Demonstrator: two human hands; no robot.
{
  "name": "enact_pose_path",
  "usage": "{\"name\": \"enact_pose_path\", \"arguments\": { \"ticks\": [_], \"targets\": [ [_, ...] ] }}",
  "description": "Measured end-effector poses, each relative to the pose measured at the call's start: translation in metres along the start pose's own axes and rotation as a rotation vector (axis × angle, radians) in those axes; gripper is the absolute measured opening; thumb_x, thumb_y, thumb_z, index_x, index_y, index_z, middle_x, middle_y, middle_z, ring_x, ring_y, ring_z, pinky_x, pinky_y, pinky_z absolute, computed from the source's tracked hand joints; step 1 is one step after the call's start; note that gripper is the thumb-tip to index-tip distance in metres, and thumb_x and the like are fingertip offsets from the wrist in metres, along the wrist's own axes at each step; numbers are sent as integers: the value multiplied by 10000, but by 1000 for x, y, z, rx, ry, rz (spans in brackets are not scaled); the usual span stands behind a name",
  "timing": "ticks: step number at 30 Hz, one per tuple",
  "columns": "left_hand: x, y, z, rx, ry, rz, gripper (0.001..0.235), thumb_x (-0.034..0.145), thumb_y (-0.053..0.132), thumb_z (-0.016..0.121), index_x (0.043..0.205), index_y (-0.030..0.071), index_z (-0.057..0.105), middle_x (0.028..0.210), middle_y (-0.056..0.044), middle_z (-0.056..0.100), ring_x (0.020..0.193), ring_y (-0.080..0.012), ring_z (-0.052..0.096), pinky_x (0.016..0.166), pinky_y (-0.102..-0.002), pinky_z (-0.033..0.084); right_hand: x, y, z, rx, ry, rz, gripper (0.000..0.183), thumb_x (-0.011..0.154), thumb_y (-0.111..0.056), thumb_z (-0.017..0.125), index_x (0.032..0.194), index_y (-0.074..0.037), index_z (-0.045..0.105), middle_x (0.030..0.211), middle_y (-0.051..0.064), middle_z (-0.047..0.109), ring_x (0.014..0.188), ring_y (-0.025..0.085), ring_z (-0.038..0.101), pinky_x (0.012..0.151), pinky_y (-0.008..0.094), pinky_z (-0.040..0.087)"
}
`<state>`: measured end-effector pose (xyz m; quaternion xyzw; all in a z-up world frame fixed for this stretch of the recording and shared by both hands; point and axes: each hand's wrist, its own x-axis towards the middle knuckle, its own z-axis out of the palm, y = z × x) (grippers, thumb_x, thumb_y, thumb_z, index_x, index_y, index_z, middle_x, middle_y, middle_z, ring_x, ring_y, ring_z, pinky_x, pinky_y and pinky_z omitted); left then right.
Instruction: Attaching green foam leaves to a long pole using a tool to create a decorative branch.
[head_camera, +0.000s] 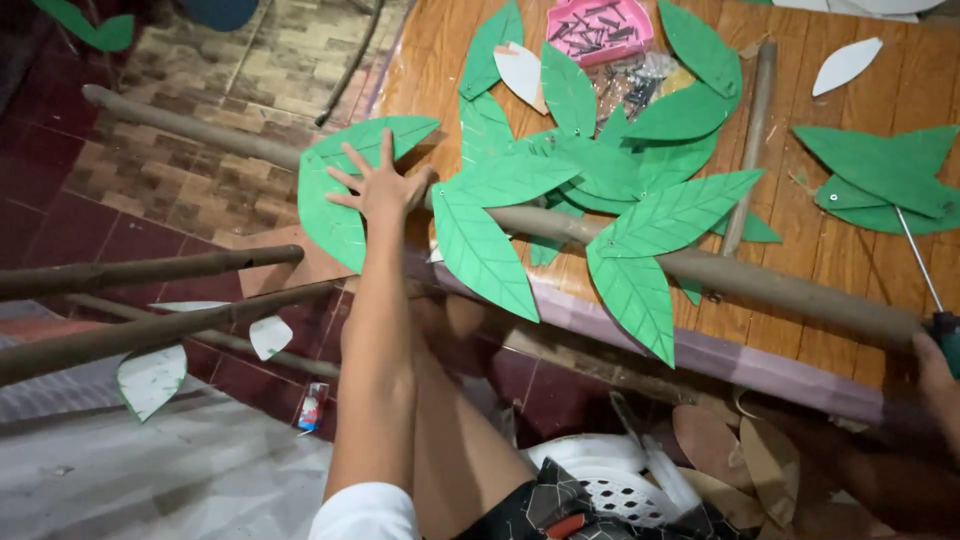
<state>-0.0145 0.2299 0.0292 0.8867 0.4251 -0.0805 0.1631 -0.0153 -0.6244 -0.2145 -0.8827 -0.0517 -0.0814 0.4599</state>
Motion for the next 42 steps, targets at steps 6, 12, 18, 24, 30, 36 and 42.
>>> {"name": "enact_pose_path", "arguments": {
  "ticks": [6, 12, 18, 24, 30, 36, 42],
  "targets": [
    [23, -5, 20, 72, 35, 7, 883, 858, 756, 562, 1628, 494, 219, 1732, -182, -5, 1526, -584, -32, 1145, -817, 32, 12, -12, 5, -74, -70, 93, 426, 1426, -283, 672, 1343, 135, 647, 1259, 310, 617, 1230, 418, 605, 1035, 528, 467],
    [18, -7, 22, 38, 63, 14, 927, 857, 745, 565, 1631, 514, 109, 1735, -180, -30, 1528, -587, -40, 1116, -841, -8, 32, -72, 33, -117, -21, -21, 347, 1331, -199, 652, 1424, 134, 620, 1310, 311, 612, 1264, 419, 579, 1123, 498, 412],
    [22, -3, 10, 6, 5, 33, 947, 830, 712, 567, 1645, 460, 155, 1698, -203, -138, 1490, -612, -148, 1136, -810, -48, 14, -103, 17, -226, 3, -96, 369, 1236, -115, 631, 1505, 134, 593, 1360, 311, 607, 1297, 421, 552, 1212, 469, 358],
    [-7, 2, 5, -89, -100, 171, 983, 824, 842, 251, 1666, 368, 68, 1713, -102, -189, 1530, -471, -233, 1158, -731, -146, 11, -145, 10, -614, 69, -205, 337, 1118, -144, 784, 1313, 120, 708, 1167, 308, 642, 1132, 458, 623, 1064, 473, 465],
    [-63, 24, 23, -108, -137, 529, 1038, 754, 831, 478, 1585, 220, 364, 1658, -80, 317, 1564, -342, 139, 1193, -631, 26, 11, -184, 6, -838, -3, -69, 405, 1166, -361, 699, 1085, 25, 607, 1071, 254, 652, 1031, 487, 643, 861, 571, 477],
    [-69, 23, 19, -114, -115, 506, 1007, 764, 775, 514, 1587, 221, 340, 1600, -255, 320, 1511, -403, 227, 1172, -615, 58, 17, -221, 13, -754, -39, -51, 346, 1066, -323, 700, 1277, -49, 688, 1166, 216, 693, 1083, 476, 662, 847, 616, 463],
    [-113, 61, 25, -330, 49, 830, 808, 898, 676, 527, 1461, 97, 524, 1456, -194, 434, 1385, -369, 415, 1150, -656, 202, 18, -236, 40, -718, -92, -58, 336, 1068, -349, 643, 1236, -59, 625, 1185, 214, 668, 1093, 495, 629, 958, 859, 284]
  ]
}}
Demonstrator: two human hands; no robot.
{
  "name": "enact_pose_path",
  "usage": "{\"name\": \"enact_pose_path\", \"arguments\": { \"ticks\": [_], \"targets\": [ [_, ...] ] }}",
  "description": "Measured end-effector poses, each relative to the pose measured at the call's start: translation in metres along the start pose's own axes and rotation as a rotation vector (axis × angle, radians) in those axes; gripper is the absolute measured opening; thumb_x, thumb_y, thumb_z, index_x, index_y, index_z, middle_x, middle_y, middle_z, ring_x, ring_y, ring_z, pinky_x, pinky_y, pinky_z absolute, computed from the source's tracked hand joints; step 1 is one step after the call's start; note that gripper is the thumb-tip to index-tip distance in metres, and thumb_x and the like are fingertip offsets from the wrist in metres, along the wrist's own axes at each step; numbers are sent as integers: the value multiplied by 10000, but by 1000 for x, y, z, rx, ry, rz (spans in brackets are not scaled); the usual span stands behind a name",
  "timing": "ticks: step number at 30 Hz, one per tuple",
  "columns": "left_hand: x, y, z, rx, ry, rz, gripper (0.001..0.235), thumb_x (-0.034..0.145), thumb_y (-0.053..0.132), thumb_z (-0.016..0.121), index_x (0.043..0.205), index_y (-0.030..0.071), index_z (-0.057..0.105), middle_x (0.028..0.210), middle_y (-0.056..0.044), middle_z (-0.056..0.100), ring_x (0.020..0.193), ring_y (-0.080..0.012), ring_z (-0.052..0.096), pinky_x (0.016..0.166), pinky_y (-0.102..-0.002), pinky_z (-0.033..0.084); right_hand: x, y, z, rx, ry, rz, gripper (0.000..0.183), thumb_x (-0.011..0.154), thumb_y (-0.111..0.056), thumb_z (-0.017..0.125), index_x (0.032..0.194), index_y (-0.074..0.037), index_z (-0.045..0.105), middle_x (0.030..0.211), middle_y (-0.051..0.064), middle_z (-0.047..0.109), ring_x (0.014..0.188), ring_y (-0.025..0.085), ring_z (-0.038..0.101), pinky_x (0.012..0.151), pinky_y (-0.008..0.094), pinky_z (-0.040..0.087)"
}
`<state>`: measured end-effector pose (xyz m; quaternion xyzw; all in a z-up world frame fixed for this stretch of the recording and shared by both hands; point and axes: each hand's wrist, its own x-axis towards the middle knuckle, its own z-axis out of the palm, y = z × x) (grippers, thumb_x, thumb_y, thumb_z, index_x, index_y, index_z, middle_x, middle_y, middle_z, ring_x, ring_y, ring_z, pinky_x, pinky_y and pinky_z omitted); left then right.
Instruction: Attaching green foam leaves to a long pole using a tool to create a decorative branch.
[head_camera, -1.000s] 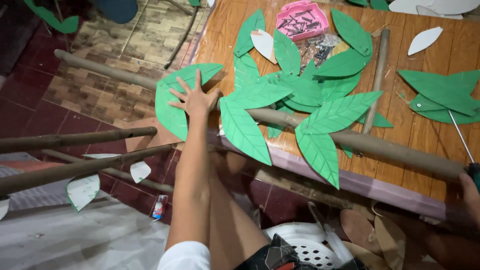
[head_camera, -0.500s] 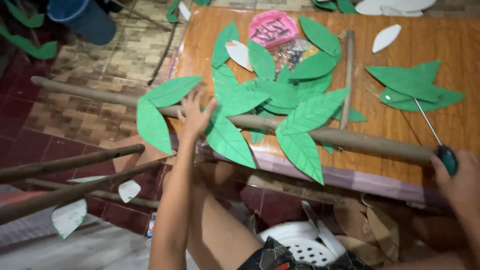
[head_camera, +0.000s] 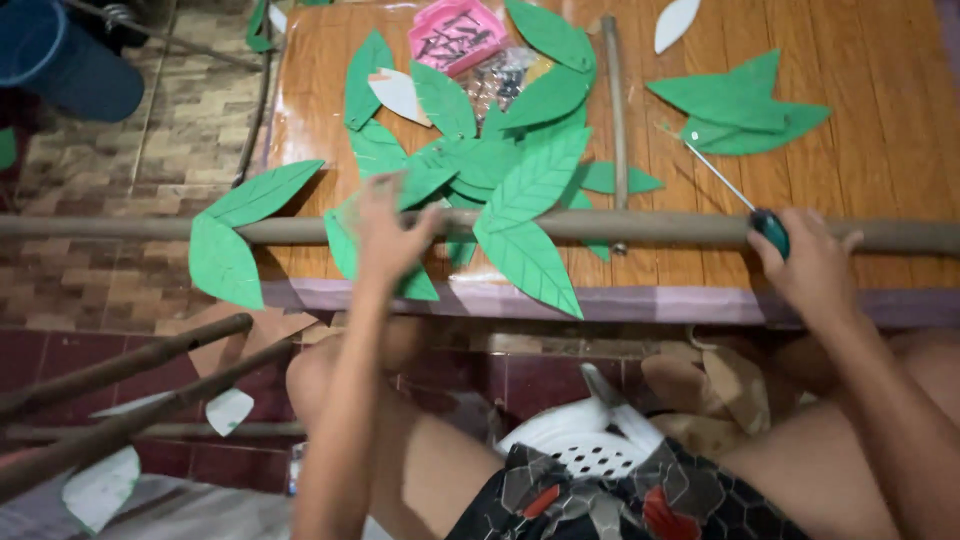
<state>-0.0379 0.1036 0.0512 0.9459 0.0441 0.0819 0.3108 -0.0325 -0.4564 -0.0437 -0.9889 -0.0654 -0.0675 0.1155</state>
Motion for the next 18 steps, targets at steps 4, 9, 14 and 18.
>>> {"name": "enact_pose_path", "arguments": {
  "ticks": [4, 9, 14, 18],
  "targets": [
    [26, 49, 61, -119, -249, 37, 790, 971, 632, 393, 1519, 66, 440, 1520, -181, 522, 1391, -329, 499, 1129, -571, 341, 2, -9, -2, 48, -8, 34, 327, 1060, -334, 656, 1191, -38, 618, 1199, 231, 649, 1113, 517, 617, 958, 912, 231],
    [51, 55, 117, 99, -325, -78, 622, 1028, 530, 270, 1419, 113, 516, 1195, -218, 705, 1058, -471, 658, 864, -603, 484, 4, -13, -1, 48, 1, 24, 312, 1078, -351, 628, 1074, -47, 558, 1105, 209, 628, 1066, 495, 606, 951, 915, 244],
    [55, 46, 119, 75, -294, -7, 648, 1011, 547, 305, 1413, 104, 557, 1246, -218, 697, 1113, -468, 640, 873, -580, 468, 1, -13, 0, 31, 9, 10, 298, 1088, -337, 639, 1043, -53, 562, 1076, 198, 630, 1078, 488, 602, 969, 908, 244],
    [56, 43, 120, 103, -271, 170, 581, 1060, 424, 279, 1392, 21, 533, 1123, -220, 734, 938, -460, 683, 738, -564, 496, 4, -11, 5, 31, 25, -21, 280, 1096, -312, 635, 1041, -48, 560, 1081, 157, 621, 1135, 433, 582, 962, 921, 239]
  ]
}}
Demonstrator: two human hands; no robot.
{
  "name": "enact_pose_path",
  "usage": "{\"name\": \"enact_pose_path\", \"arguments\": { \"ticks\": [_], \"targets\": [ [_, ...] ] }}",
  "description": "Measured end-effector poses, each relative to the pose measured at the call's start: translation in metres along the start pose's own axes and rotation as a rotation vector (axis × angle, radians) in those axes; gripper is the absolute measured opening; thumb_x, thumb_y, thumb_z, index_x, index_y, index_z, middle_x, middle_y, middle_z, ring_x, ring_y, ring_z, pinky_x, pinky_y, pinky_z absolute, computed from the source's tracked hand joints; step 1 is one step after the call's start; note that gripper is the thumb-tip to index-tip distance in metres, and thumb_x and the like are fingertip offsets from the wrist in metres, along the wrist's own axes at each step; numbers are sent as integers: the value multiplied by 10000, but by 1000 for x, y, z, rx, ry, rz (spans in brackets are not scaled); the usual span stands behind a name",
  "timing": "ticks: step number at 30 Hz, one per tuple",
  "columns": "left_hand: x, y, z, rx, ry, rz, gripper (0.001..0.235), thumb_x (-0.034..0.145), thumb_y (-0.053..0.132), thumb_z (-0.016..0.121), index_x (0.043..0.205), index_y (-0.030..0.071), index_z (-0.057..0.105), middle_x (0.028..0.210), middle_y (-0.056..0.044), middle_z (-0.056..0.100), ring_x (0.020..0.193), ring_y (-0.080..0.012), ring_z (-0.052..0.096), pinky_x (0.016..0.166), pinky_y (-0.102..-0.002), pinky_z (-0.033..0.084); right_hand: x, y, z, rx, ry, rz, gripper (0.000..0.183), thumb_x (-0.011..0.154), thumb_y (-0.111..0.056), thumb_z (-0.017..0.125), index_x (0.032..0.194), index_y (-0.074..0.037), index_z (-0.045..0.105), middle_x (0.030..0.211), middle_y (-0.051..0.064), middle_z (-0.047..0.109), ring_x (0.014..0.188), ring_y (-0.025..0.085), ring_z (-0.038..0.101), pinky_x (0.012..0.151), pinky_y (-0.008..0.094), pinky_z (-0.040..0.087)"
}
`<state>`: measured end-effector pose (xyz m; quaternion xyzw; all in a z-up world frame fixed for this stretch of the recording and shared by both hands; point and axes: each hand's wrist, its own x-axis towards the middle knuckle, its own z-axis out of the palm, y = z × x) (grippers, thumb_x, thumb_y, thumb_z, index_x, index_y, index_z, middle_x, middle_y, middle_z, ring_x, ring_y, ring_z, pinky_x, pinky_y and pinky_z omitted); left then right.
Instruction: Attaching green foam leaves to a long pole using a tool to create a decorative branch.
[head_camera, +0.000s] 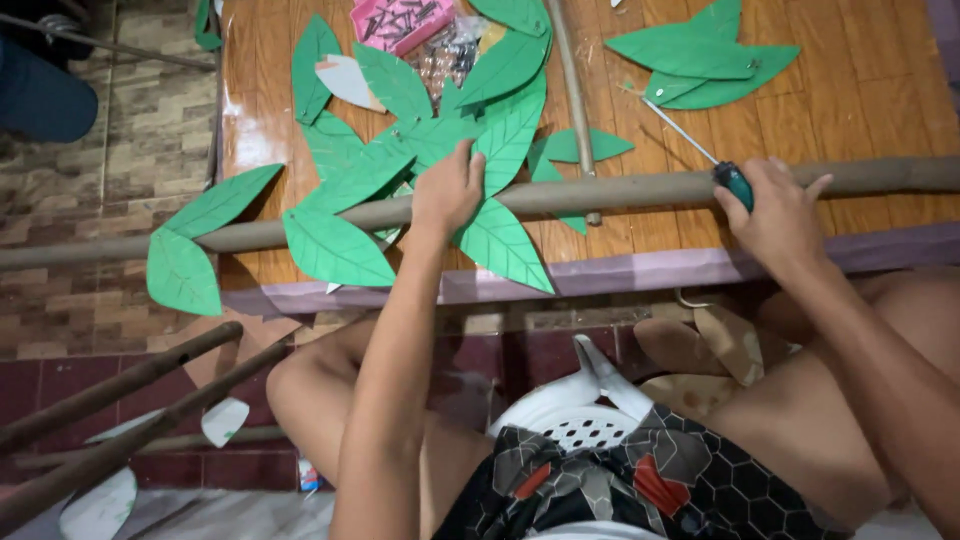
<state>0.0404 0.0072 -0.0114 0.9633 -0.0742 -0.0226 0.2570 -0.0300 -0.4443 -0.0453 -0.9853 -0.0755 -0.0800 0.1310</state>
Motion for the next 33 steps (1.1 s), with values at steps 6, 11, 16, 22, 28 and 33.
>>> {"name": "enact_pose_path", "arguments": {
  "ticks": [6, 11, 16, 22, 28, 33],
  "targets": [
    [-26, 44, -15, 333, -135, 248, 1264, 704, 1037, 161, 1653, 233, -69, 1696, -296, 50, 1566, -457, 113, 1219, -665, 198, -2, -1, -7, 105, -29, 38, 281, 1104, -287, 638, 1088, -20, 554, 1115, 229, 621, 1098, 506, 586, 976, 941, 154],
    [-35, 26, -29, 574, -282, 478, 1590, 428, 1148, 532, 1661, 341, -66, 1713, -226, -52, 1512, -607, 76, 1062, -831, 241, -3, 6, -1, 61, -11, 21, 310, 1110, -311, 639, 1050, -27, 532, 1100, 228, 639, 1091, 497, 601, 967, 932, 193],
    [-31, 30, -37, 548, -398, 467, 1675, 366, 1038, 781, 1653, 376, -64, 1718, -193, -111, 1518, -608, -6, 1026, -879, 238, 0, 2, -5, 45, -15, 30, 308, 1103, -326, 631, 1042, -38, 541, 1075, 213, 630, 1058, 505, 609, 968, 932, 207],
    [-31, 39, -41, 590, -504, 448, 1556, 456, 1036, 657, 1682, 273, 80, 1657, -263, -181, 1491, -633, -7, 1086, -809, 251, -1, 2, -2, 80, -12, 21, 288, 1099, -321, 632, 1123, -34, 610, 1121, 204, 652, 1083, 485, 614, 960, 943, 168],
    [-50, 30, -35, 613, -264, 590, 1505, 519, 1113, 552, 1660, 184, 233, 1659, -317, -8, 1463, -656, 119, 1017, -734, 387, -12, -9, -7, 87, 27, -3, 265, 1132, -242, 641, 1005, -40, 525, 1047, 140, 580, 1069, 416, 569, 1004, 940, 179],
    [-62, 24, -24, 751, -107, 626, 1534, 552, 1176, 540, 1677, 193, 196, 1658, -315, 4, 1458, -649, 154, 1003, -722, 418, -23, -2, 7, 117, 156, -73, 261, 1087, -172, 694, 1227, 39, 627, 1430, 230, 635, 1392, 455, 535, 1002, 926, 108]
  ]
}}
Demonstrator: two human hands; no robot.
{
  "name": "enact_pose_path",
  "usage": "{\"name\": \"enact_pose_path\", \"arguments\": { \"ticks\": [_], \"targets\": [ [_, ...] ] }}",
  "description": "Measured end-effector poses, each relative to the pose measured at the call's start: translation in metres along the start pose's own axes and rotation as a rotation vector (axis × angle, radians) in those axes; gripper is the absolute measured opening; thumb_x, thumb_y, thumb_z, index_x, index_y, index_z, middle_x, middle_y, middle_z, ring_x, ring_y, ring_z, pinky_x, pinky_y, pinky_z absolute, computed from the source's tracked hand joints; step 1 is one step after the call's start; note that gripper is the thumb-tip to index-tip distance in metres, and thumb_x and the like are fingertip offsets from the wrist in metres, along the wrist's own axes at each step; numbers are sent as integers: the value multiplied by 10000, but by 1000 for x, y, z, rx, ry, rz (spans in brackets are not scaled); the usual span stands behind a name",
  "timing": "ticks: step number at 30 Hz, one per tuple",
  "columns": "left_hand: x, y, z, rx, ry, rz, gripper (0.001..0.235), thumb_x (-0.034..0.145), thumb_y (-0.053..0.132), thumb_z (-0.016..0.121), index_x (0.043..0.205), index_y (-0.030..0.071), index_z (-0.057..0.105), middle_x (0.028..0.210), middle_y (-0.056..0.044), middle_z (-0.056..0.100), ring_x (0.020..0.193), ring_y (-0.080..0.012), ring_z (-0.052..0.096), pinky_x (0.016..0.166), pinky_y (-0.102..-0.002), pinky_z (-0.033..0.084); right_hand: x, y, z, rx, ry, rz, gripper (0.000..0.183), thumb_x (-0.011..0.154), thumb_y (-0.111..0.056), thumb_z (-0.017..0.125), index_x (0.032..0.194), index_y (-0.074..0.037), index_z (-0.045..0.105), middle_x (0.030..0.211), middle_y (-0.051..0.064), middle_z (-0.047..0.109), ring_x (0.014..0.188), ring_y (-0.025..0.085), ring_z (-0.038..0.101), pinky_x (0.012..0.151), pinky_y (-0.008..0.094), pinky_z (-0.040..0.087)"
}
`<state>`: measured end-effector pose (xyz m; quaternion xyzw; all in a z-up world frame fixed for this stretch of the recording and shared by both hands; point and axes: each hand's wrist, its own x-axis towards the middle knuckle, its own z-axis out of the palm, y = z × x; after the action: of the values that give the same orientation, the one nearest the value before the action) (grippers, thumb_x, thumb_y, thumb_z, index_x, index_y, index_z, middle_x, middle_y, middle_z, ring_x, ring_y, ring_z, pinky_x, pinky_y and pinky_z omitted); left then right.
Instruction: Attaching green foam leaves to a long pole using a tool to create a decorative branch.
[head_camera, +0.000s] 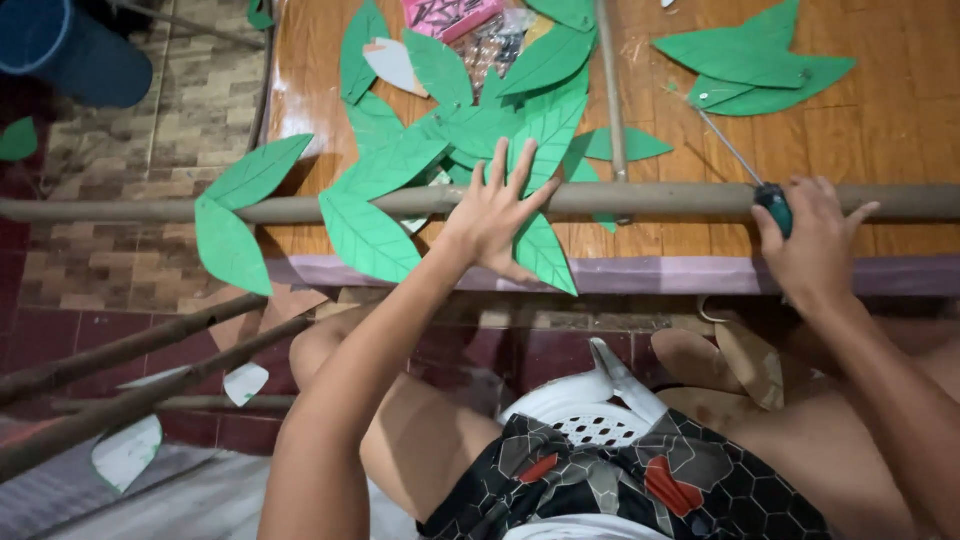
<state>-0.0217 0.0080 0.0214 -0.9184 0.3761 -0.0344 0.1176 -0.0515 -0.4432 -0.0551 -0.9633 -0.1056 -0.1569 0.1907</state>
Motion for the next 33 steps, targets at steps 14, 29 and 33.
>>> {"name": "enact_pose_path", "arguments": {
  "ticks": [14, 29, 33],
  "targets": [
    [5, -24, 7, -379, 39, 77, 1412, 533, 1069, 507, 1627, 197, 316, 1675, -261, 122, 1463, -661, 129, 926, -783, 394, -1, 7, 9, 2, 28, -11, 267, 1107, -165, 698, 1251, 51, 638, 1390, 239, 657, 1390, 462, 557, 1065, 892, 50],
    [65, -64, 90, -1034, 132, -419, 490, 1086, 473, 271, 873, 91, 492, 845, -155, 617, 804, -321, 566, 772, -483, 404, 3, 2, 4, -29, 26, -10, 283, 1085, -163, 701, 1280, 26, 620, 1368, 234, 648, 1359, 457, 565, 1034, 913, 106],
    [60, -64, 64, -964, 49, -246, 467, 1119, 417, 291, 832, 79, 437, 717, -136, 489, 663, -306, 447, 634, -467, 295, 2, 3, 8, 4, 35, -26, 321, 1100, -145, 705, 1318, 76, 625, 1386, 247, 647, 1390, 469, 557, 1027, 914, 58]
  ]
}}
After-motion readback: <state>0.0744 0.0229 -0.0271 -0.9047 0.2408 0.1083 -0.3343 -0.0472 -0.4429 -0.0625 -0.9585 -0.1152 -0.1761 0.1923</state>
